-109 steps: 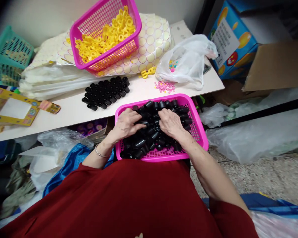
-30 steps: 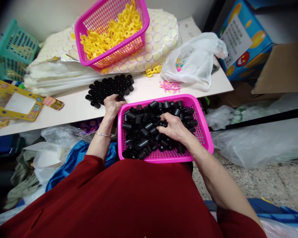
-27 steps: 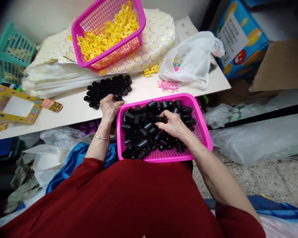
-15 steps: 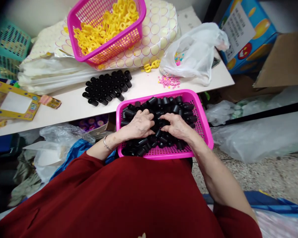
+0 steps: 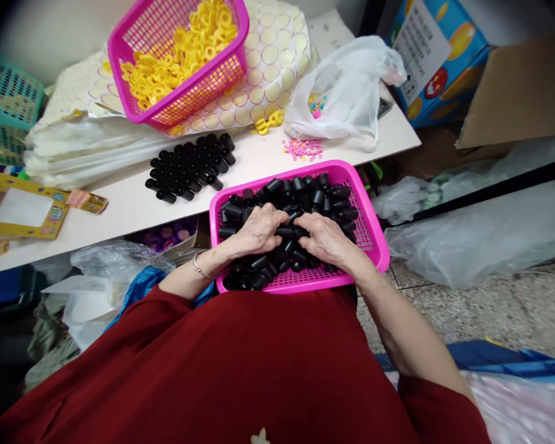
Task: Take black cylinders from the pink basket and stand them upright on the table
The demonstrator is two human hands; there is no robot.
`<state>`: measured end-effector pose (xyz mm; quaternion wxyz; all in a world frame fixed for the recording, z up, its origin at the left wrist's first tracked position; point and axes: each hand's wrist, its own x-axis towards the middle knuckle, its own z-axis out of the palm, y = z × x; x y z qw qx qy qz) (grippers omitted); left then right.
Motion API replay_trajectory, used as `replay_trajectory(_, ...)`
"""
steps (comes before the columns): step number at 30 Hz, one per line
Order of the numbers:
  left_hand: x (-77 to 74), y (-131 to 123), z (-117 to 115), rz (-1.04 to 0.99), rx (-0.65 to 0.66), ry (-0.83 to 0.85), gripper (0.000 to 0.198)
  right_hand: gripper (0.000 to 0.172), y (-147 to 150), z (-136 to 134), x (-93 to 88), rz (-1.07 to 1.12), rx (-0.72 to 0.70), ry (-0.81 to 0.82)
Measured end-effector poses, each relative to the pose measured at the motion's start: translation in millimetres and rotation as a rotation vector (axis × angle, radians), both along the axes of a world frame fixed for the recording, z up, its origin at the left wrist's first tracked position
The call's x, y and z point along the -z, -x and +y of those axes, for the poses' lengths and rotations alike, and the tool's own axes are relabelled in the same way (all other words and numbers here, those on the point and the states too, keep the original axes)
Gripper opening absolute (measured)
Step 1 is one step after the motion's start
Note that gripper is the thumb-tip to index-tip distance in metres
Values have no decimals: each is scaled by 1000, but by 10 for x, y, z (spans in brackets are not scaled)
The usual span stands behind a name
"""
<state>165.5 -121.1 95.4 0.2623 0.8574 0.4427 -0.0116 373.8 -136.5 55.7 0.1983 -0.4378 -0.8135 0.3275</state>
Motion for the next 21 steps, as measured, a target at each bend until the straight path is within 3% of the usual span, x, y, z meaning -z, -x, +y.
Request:
replay_trajectory(6,41,89,74,-421,-163,299,24,30,-31,-59,-18,152,142,-17)
replay_trajectory(10,63,120,100,-603,-166,419,32,28,-41,-94,-70,213,172,3)
replay_trajectory(13,60,141,125,-507,-89,296,40,29,-45,-101,-92,185,148,10)
replay_trajectory(17,-34,118,122,-148,129,130,43,33,-56,-95,-63,39,101,-8)
replay_trajectory(21,-152,-56,34,157,306,25,24,32,-74,-94,-27,-43,81,-19)
